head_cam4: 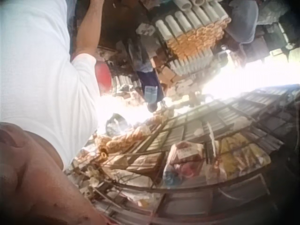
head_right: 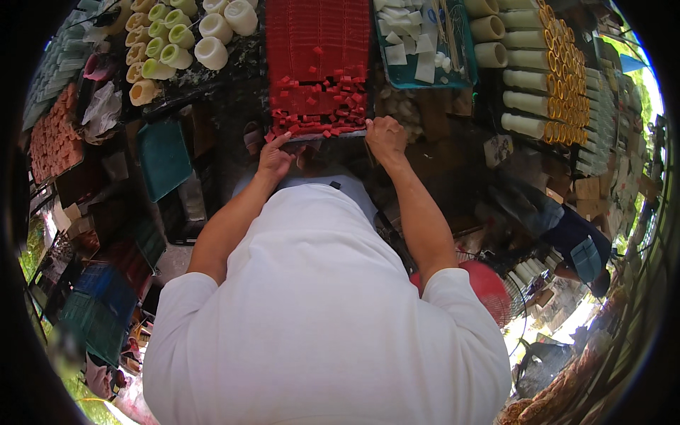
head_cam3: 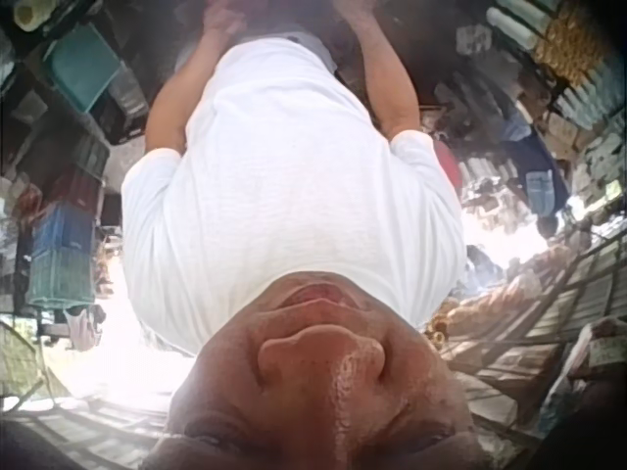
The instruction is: The person assembles small cylindrical candle components by hand, stacking them into larger units. They then walk to a blue tub, dip one assembled unit into water, and return to continue stacking additional units on the table.
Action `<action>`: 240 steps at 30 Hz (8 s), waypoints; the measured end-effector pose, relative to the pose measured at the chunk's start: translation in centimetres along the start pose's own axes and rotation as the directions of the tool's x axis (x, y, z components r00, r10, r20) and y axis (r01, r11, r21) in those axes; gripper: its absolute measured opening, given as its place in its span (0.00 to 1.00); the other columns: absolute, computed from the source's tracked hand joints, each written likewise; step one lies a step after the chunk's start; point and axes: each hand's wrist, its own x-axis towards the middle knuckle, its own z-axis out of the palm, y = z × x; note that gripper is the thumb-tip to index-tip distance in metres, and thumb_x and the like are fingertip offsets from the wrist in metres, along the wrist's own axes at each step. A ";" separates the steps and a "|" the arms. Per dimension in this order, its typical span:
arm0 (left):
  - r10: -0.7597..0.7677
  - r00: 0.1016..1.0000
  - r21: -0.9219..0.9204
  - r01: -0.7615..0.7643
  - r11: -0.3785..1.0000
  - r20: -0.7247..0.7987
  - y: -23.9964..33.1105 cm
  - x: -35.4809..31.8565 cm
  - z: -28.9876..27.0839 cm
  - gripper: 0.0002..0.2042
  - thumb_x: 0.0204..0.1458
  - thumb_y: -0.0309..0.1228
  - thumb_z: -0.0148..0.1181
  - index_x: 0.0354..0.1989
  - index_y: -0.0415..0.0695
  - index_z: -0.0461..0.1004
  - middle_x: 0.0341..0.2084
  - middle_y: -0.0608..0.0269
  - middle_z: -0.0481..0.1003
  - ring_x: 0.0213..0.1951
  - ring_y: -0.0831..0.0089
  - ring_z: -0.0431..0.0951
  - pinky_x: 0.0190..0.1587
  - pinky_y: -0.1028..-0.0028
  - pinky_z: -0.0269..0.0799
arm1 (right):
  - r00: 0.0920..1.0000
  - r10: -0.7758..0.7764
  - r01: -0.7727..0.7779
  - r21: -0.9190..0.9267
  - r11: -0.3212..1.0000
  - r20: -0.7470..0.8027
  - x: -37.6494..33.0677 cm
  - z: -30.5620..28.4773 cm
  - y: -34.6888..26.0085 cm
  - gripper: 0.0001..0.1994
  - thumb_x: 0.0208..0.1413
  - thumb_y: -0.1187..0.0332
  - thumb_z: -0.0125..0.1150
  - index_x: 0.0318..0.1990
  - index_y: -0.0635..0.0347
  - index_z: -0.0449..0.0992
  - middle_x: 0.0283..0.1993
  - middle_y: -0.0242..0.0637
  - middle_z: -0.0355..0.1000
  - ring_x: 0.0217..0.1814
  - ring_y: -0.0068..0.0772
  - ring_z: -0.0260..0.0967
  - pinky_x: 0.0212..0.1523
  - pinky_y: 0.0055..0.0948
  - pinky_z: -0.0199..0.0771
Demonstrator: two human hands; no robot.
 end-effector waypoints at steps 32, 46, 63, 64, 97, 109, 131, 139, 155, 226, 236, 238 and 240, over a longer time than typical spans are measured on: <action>0.148 0.983 0.403 -0.091 0.911 -0.112 4.9 0.1 1.6 0.21 0.73 0.45 0.41 0.64 0.45 0.67 0.54 0.60 0.78 0.52 0.62 0.81 0.47 0.50 0.82 | 0.970 -0.245 0.241 0.164 0.957 0.003 3.3 1.0 -4.0 0.14 0.58 0.57 0.64 0.27 0.55 0.83 0.30 0.42 0.76 0.33 0.52 0.79 0.36 0.47 0.80; 0.062 0.993 0.556 0.004 0.831 -0.101 6.2 0.4 2.2 0.18 0.72 0.46 0.44 0.59 0.48 0.67 0.51 0.63 0.78 0.45 0.69 0.82 0.36 0.60 0.85 | 0.929 -0.364 0.370 0.201 0.907 -0.069 6.2 5.4 -5.0 0.13 0.56 0.56 0.65 0.25 0.53 0.82 0.30 0.39 0.77 0.36 0.47 0.79 0.36 0.43 0.81; 0.477 0.867 0.891 -0.322 0.321 0.141 5.0 4.0 -1.4 0.34 0.66 0.37 0.55 0.77 0.43 0.50 0.62 0.39 0.71 0.58 0.47 0.77 0.60 0.58 0.72 | 0.919 -0.390 0.393 0.128 0.910 -0.054 5.3 3.0 -0.7 0.13 0.54 0.56 0.68 0.24 0.51 0.80 0.29 0.39 0.76 0.29 0.48 0.78 0.31 0.44 0.80; 0.489 0.854 0.924 -0.317 0.214 0.180 5.0 3.9 -0.8 0.35 0.65 0.35 0.56 0.78 0.43 0.47 0.63 0.37 0.70 0.60 0.44 0.75 0.63 0.59 0.68 | 0.912 -0.404 0.411 0.148 0.900 -0.075 5.4 4.1 -1.8 0.13 0.54 0.56 0.68 0.24 0.52 0.80 0.29 0.39 0.76 0.30 0.48 0.78 0.31 0.44 0.80; 0.287 0.899 0.936 -0.352 0.025 0.330 7.0 0.4 2.5 0.41 0.58 0.27 0.61 0.79 0.43 0.45 0.66 0.39 0.69 0.66 0.49 0.71 0.67 0.63 0.65 | 0.984 0.070 -0.030 0.235 0.971 -0.163 0.2 6.0 -11.1 0.17 0.61 0.59 0.63 0.21 0.55 0.76 0.25 0.39 0.74 0.29 0.49 0.78 0.31 0.45 0.80; 0.082 0.973 0.975 -0.218 0.042 0.214 10.0 0.1 3.2 0.46 0.58 0.27 0.65 0.80 0.48 0.41 0.66 0.42 0.69 0.63 0.60 0.74 0.64 0.69 0.68 | 0.928 0.357 -0.314 0.290 0.904 -0.110 0.9 6.5 -11.5 0.16 0.62 0.59 0.59 0.25 0.56 0.80 0.27 0.44 0.75 0.31 0.52 0.78 0.33 0.47 0.80; 0.032 0.973 0.970 -0.227 -0.087 0.230 10.9 0.5 4.2 0.44 0.56 0.33 0.66 0.79 0.47 0.47 0.61 0.41 0.74 0.61 0.53 0.76 0.62 0.65 0.70 | 0.940 0.038 0.068 0.295 0.953 -0.339 4.2 7.3 -11.8 0.12 0.56 0.65 0.67 0.22 0.54 0.76 0.26 0.38 0.70 0.26 0.48 0.75 0.27 0.43 0.77; 0.153 0.963 0.975 -0.213 -0.065 0.221 10.5 0.9 4.4 0.44 0.56 0.34 0.67 0.79 0.47 0.47 0.55 0.42 0.78 0.56 0.58 0.80 0.59 0.66 0.72 | 0.984 -0.050 0.092 0.254 0.963 -0.170 4.7 6.9 -9.4 0.12 0.58 0.62 0.63 0.25 0.56 0.81 0.30 0.43 0.75 0.29 0.50 0.78 0.30 0.45 0.79; 0.291 0.914 0.954 -0.299 0.010 0.283 8.7 1.4 2.6 0.40 0.55 0.32 0.69 0.76 0.42 0.56 0.55 0.47 0.79 0.54 0.67 0.79 0.58 0.69 0.73 | 0.954 -0.291 0.299 0.261 0.918 -0.069 8.5 5.9 -12.0 0.13 0.59 0.61 0.61 0.27 0.59 0.83 0.33 0.47 0.77 0.34 0.49 0.80 0.35 0.46 0.81; -0.282 0.706 0.181 -0.504 -0.845 0.649 2.0 4.5 12.2 0.30 0.53 0.40 0.66 0.65 0.45 0.69 0.71 0.48 0.59 0.74 0.40 0.52 0.71 0.34 0.46 | 0.987 0.100 -0.091 0.077 0.993 -0.126 -0.4 1.3 1.7 0.08 0.58 0.68 0.54 0.35 0.56 0.81 0.32 0.46 0.76 0.36 0.56 0.79 0.36 0.50 0.80; -0.193 0.680 0.216 -0.468 -0.857 0.708 1.9 2.6 10.2 0.28 0.52 0.38 0.68 0.61 0.42 0.72 0.69 0.44 0.61 0.74 0.42 0.54 0.72 0.37 0.47 | 0.968 -0.244 0.251 0.339 0.906 -0.064 3.7 2.4 3.5 0.09 0.53 0.69 0.59 0.37 0.47 0.86 0.34 0.38 0.76 0.39 0.48 0.79 0.39 0.46 0.79; -0.181 0.683 0.231 -0.466 -0.854 0.708 1.9 2.6 10.0 0.28 0.52 0.39 0.68 0.60 0.42 0.72 0.68 0.45 0.62 0.73 0.43 0.55 0.72 0.37 0.47 | 0.982 -0.181 0.189 0.284 0.940 -0.053 3.2 1.9 4.5 0.09 0.52 0.70 0.60 0.36 0.46 0.86 0.34 0.38 0.77 0.40 0.49 0.79 0.40 0.47 0.79; -0.173 0.690 0.247 -0.465 -0.850 0.703 1.9 2.6 9.8 0.28 0.52 0.39 0.68 0.60 0.42 0.72 0.66 0.46 0.64 0.72 0.44 0.56 0.72 0.37 0.47 | 0.991 -0.122 0.132 0.229 0.965 -0.058 3.3 0.2 4.6 0.09 0.52 0.71 0.58 0.35 0.48 0.86 0.35 0.38 0.77 0.40 0.50 0.79 0.41 0.47 0.80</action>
